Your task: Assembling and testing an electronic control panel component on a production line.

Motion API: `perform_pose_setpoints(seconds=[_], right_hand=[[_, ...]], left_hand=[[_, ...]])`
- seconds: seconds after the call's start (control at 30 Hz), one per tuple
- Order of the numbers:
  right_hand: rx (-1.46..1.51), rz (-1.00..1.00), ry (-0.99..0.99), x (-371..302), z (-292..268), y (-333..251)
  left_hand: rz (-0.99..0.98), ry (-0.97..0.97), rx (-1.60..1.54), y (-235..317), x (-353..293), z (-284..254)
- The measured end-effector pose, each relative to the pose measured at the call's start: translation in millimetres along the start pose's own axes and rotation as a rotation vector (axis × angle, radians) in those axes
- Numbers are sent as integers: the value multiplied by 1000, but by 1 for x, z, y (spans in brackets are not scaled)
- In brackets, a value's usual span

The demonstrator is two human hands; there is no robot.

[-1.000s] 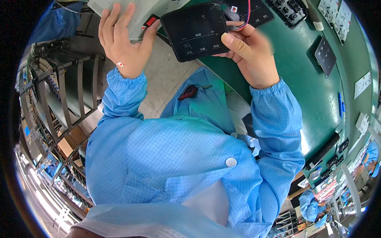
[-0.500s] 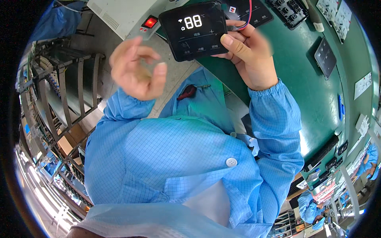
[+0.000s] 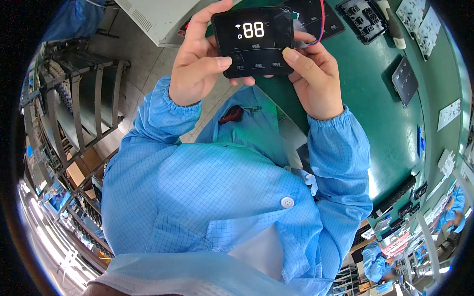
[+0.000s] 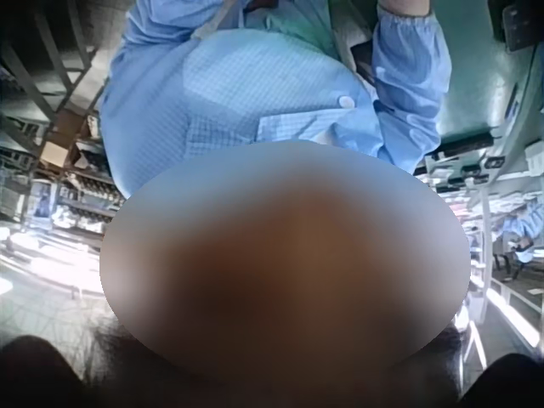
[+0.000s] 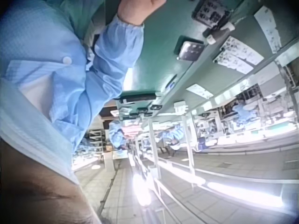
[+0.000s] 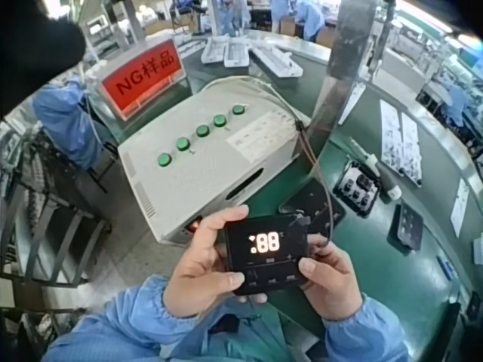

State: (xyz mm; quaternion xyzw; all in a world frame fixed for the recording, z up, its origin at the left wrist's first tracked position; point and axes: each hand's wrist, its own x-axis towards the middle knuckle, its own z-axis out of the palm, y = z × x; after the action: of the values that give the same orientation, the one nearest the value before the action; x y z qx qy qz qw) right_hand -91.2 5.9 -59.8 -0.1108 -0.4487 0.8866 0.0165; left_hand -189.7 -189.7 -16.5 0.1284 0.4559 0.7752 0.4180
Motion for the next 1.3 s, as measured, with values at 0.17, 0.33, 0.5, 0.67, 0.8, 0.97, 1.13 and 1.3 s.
perform_pose_setpoints(seconds=[0.17, 0.33, 0.5, 0.67, 0.8, 0.97, 1.13, 1.3], right_hand=[[54, -5, -13, 0, 8, -3], [27, 12, -87, 2, -6, 1], [-20, 19, -44, 1, 1, -2], [-57, 24, -30, 0, 5, -4], [-72, 25, -32, 0, 5, -3], [-78, 23, -78, 0, 3, -2], [-44, 35, -53, 0, 5, -4], [-69, 49, -8, 0, 12, -6]], left_hand=[[65, -45, -46, -3, 6, 3], [58, -104, -192, -4, 8, 4], [45, -97, -146, -4, 9, 5], [50, -92, -145, -6, 10, 5], [44, -69, -90, -4, 11, 7], [48, -78, -122, -4, 10, 8], [41, -72, -125, -4, 10, 9], [45, -90, -153, -5, 11, 8]])
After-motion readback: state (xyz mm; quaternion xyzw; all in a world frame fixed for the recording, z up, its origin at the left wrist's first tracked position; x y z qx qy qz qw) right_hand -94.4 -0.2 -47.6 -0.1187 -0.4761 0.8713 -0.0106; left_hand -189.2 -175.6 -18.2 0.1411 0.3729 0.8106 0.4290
